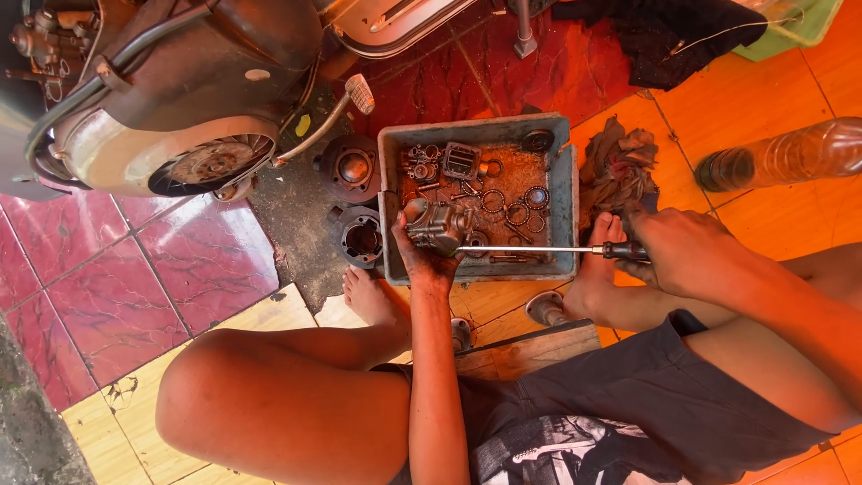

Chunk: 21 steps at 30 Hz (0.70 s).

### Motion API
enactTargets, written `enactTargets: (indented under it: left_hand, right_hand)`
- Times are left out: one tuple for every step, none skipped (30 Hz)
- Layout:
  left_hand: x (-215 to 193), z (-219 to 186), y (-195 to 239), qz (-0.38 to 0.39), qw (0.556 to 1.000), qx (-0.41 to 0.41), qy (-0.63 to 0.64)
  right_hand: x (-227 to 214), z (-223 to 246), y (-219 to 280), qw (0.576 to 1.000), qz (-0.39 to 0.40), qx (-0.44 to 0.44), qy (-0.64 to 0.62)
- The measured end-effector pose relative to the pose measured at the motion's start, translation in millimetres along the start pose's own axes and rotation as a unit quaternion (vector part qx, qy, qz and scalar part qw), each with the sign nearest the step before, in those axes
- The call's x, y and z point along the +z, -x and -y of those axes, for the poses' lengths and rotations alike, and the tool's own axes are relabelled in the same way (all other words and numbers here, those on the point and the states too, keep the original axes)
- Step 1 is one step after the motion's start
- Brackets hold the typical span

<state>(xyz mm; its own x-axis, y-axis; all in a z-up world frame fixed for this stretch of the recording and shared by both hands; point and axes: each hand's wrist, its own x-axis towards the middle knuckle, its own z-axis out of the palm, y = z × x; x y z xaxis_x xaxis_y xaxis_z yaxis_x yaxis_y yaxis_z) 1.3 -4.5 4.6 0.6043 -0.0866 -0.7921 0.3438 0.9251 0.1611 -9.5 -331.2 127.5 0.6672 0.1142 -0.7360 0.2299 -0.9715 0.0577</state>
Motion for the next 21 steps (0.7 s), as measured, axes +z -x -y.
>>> enactTargets:
  left_hand:
    - [-1.1, -0.3, -1.6, -0.001, 1.0, 0.0, 0.003]
    - [-3.8, 0.5, -5.2, -0.001, 1.0, 0.002, 0.006]
    - [-6.6, 1.0, -8.8, 0.007, 1.0, 0.006, 0.016]
    - [-10.8, -0.4, -11.8, 0.014, 0.999, 0.013, 0.026]
    - [-8.1, -2.9, -9.0, 0.013, 0.999, 0.016, 0.028]
    - [-5.9, -2.1, -5.7, -0.016, 1.0, 0.009, -0.003]
    - [-3.4, -0.9, -2.4, -0.045, 0.998, 0.001, -0.034]
    - [-3.4, 0.2, -3.4, -0.043, 0.998, 0.0, -0.034]
    - [-3.3, 1.5, -4.2, -0.041, 0.999, -0.007, -0.029]
    - [-4.4, 2.8, -4.0, -0.041, 0.999, -0.013, -0.024]
    - [-3.9, 3.8, -6.0, -0.041, 0.999, -0.013, -0.024]
    - [-4.4, 4.7, -7.4, -0.068, 0.997, -0.013, -0.038]
    - [-4.8, 5.5, -8.8, -0.096, 0.994, -0.012, -0.053]
    - [-3.8, 6.4, -7.9, -0.095, 0.994, -0.011, -0.053]
    - [-2.7, 7.1, -6.8, -0.097, 0.994, -0.01, -0.057]
    - [-2.1, 8.4, -5.5, -0.099, 0.993, -0.009, -0.06]
    - [-1.8, 8.1, -4.6, -0.098, 0.993, -0.009, -0.06]
    - [-1.4, 8.2, -3.9, -0.094, 0.994, -0.008, -0.059]
    - [-0.9, 8.3, -3.3, -0.09, 0.994, -0.008, -0.058]
    - [-3.8, 9.0, -4.5, -0.091, 0.994, -0.007, -0.058]
    - [-6.8, 9.6, -5.7, -0.078, 0.995, -0.006, -0.054]
  right_hand:
    - [-4.3, 4.0, 3.5, 1.0, -0.007, -0.012, -0.02]
    - [7.2, -7.9, -2.9, 1.0, -0.007, -0.014, -0.017]
    - [18.6, -19.6, -9.5, 0.996, -0.048, -0.067, -0.025]
    - [30.4, -29.4, -17.3, 0.988, -0.089, -0.121, -0.034]
    - [25.6, -26.4, -19.8, 0.988, -0.09, -0.125, -0.033]
    - [23.2, -24.7, -18.4, 0.988, -0.106, -0.112, -0.014]
    - [20.7, -23.5, -17.1, 0.988, -0.121, -0.099, 0.006]
    - [15.1, -18.6, -13.3, 0.988, -0.122, -0.098, 0.006]
    - [9.4, -13.7, -9.3, 0.994, -0.088, -0.07, 0.011]
    - [4.2, -8.4, -5.0, 0.998, -0.052, -0.043, 0.017]
    - [-1.1, -6.5, -2.5, 0.998, -0.052, -0.044, 0.017]
    - [-5.9, -4.3, 0.3, 0.998, -0.037, -0.037, 0.018]
    - [-10.7, -1.9, 3.1, 0.999, -0.022, -0.031, 0.018]
    - [-10.2, -2.3, 3.1, 0.999, -0.023, -0.031, 0.018]
    - [-9.9, -2.6, 3.2, 0.999, -0.026, -0.035, 0.013]
    - [-9.3, -3.1, 3.5, 0.999, -0.029, -0.04, 0.007]
    - [-1.1, -9.1, -1.6, 0.999, -0.03, -0.04, 0.008]
    - [7.2, -15.2, -6.6, 0.996, -0.053, -0.066, 0.005]
    - [15.5, -21.5, -11.6, 0.993, -0.076, -0.092, 0.003]
    - [13.3, -22.5, -11.1, 0.993, -0.076, -0.093, 0.003]
    - [11.2, -23.4, -10.8, 0.992, -0.063, -0.103, -0.03]
